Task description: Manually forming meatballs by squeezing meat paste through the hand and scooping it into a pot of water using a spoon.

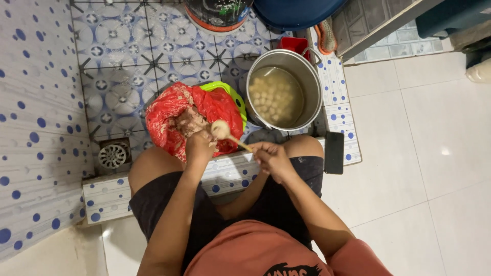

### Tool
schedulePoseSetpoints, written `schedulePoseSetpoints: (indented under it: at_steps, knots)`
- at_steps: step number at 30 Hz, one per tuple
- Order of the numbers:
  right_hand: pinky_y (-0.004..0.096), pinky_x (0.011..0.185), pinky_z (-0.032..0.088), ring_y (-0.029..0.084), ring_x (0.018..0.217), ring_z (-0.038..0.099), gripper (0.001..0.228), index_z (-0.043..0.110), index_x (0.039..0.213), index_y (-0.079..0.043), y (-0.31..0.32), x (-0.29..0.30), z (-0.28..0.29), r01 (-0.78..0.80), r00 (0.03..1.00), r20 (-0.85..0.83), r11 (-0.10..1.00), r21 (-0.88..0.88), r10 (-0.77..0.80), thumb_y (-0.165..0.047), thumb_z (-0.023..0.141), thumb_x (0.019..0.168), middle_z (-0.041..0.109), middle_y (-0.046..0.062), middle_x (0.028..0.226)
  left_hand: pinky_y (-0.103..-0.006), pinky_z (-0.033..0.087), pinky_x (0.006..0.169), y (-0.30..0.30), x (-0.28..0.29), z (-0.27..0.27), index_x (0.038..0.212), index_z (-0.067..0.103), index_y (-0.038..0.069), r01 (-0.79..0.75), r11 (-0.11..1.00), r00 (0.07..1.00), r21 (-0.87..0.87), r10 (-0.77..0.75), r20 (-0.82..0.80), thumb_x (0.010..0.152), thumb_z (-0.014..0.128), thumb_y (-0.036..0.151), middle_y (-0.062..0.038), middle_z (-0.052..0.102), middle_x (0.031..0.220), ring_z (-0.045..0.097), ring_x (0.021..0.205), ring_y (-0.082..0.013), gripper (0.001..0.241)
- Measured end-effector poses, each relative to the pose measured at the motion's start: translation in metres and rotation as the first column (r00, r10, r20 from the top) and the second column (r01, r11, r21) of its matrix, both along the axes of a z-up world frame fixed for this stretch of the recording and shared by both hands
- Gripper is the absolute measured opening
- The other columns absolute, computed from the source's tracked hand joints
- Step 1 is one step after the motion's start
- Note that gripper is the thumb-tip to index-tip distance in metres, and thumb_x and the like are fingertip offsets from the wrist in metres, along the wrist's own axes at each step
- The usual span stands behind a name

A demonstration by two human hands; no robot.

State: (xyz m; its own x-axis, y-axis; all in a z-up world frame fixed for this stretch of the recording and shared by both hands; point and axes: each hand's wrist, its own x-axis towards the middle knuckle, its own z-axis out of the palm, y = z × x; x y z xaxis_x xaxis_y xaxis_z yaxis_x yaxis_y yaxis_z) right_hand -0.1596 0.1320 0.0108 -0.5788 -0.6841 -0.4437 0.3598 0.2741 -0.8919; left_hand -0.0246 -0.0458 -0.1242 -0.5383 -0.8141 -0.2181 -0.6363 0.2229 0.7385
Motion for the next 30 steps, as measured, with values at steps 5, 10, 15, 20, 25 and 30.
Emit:
schedulePoseSetpoints:
  at_steps: [5,10,15,20,25,30]
  knots:
    - [0.020,0.034,0.030,0.006,0.037,0.041,0.017,0.071,0.073,-0.003,-0.004,-0.066,-0.033,0.125,0.923,-0.373,0.991,0.055,-0.096,-0.004,0.060,0.085,0.054,0.004,0.047,-0.0541,0.058,0.081,-0.002,0.008,-0.019,0.092,0.076,0.005,-0.002,1.000,0.998,-0.022,0.000,-0.066,0.080,0.080,0.020,-0.021,0.074,0.084,0.070,0.093,-0.0465,0.020]
    - [0.039,0.060,0.049,0.029,0.061,0.063,0.017,0.071,0.081,-0.008,-0.006,-0.177,-0.119,0.155,0.728,-0.680,0.946,0.283,0.084,-0.017,0.061,0.091,0.065,0.014,0.065,-0.0499,0.057,0.081,-0.012,0.015,-0.043,0.091,0.075,0.009,0.013,1.000,0.998,-0.018,-0.014,-0.069,0.078,0.083,0.025,-0.016,0.074,0.083,0.071,0.094,-0.0416,0.022]
    - [0.042,0.064,0.057,0.027,0.073,0.073,0.025,0.078,0.112,-0.010,-0.029,-0.247,-0.170,0.338,0.679,-0.734,0.876,0.346,0.028,-0.014,0.058,0.098,0.074,0.010,0.075,-0.0450,0.057,0.071,-0.019,0.014,-0.051,0.079,0.074,0.010,-0.047,0.998,0.998,0.045,0.048,-0.036,0.079,0.083,0.026,-0.014,0.071,0.072,0.072,0.080,-0.0375,0.019]
    - [0.047,0.086,0.057,0.037,0.100,0.072,0.028,0.074,0.119,-0.003,-0.046,-0.266,-0.196,0.359,0.675,-0.736,0.853,0.379,0.043,-0.009,0.054,0.100,0.074,0.022,0.101,-0.0442,0.056,0.065,-0.020,0.013,-0.056,0.071,0.067,0.009,-0.066,0.996,0.998,0.056,0.067,0.000,0.078,0.082,0.023,-0.014,0.067,0.066,0.070,0.072,-0.0381,0.022]
    - [0.051,0.092,0.049,0.032,0.096,0.068,0.037,0.073,0.122,0.002,-0.061,-0.281,-0.218,0.477,0.786,-0.549,0.845,0.243,-0.285,-0.019,0.053,0.098,0.070,0.023,0.100,-0.0421,0.054,0.061,-0.019,0.012,-0.067,0.066,0.061,0.010,-0.085,0.990,0.996,0.115,0.082,0.032,0.076,0.083,0.026,-0.010,0.065,0.060,0.069,0.064,-0.0351,0.029]
    - [0.051,0.094,0.055,0.040,0.116,0.067,0.038,0.065,0.133,-0.002,-0.060,-0.292,-0.238,0.328,0.770,-0.638,0.839,0.434,0.029,-0.010,0.049,0.100,0.070,0.027,0.118,-0.0434,0.054,0.059,-0.021,0.007,-0.058,0.066,0.066,0.009,-0.091,0.989,0.995,0.119,0.087,0.039,0.076,0.084,0.026,-0.012,0.065,0.060,0.069,0.066,-0.0372,0.027]
